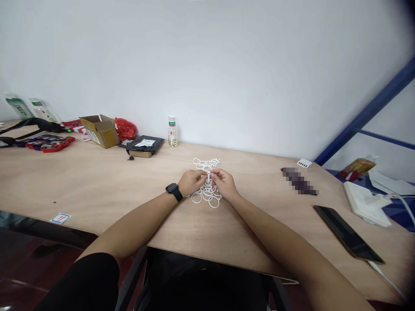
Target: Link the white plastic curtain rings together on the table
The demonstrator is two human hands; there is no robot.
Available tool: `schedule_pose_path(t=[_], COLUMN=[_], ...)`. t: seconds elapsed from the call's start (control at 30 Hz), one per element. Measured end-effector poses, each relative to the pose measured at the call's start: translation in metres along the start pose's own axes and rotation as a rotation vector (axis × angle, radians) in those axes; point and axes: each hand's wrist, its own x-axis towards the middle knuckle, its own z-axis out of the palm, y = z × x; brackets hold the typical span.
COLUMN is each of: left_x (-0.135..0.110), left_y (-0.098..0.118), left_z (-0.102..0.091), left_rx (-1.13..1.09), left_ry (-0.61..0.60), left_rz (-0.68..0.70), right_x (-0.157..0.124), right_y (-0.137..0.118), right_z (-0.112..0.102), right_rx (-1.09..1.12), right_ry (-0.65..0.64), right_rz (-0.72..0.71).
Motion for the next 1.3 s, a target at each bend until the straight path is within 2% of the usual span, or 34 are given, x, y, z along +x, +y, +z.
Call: schedule_pose_path(t=[0.13, 0.37, 0.6, 1.3], left_x=[0.001, 0.0, 0.001, 0.001], left_y=[0.002, -0.003, 0.002, 0.006], left_z=[-0.001, 0.002, -0.001, 0.002], left_rx=[0.012, 0.006, -0.003, -0.006], left_ry=[-0.005, 0.062, 0.006, 0.069], left_rz=[0.013, -0.024, 0.036, 0.057], right_x=[-0.001, -0.003, -0.003, -0.003], right_y=[-0.001, -0.004, -0.005, -0.005], right_z=[-0.001, -0.001, -0.001, -0.003], right_rx=[-0.017, -0.06, -0.089, -0.132], right_ry=[-0.007, -0.01, -0.025, -0.083], right_rz=[0.01, -0.012, -0.028, -0.052])
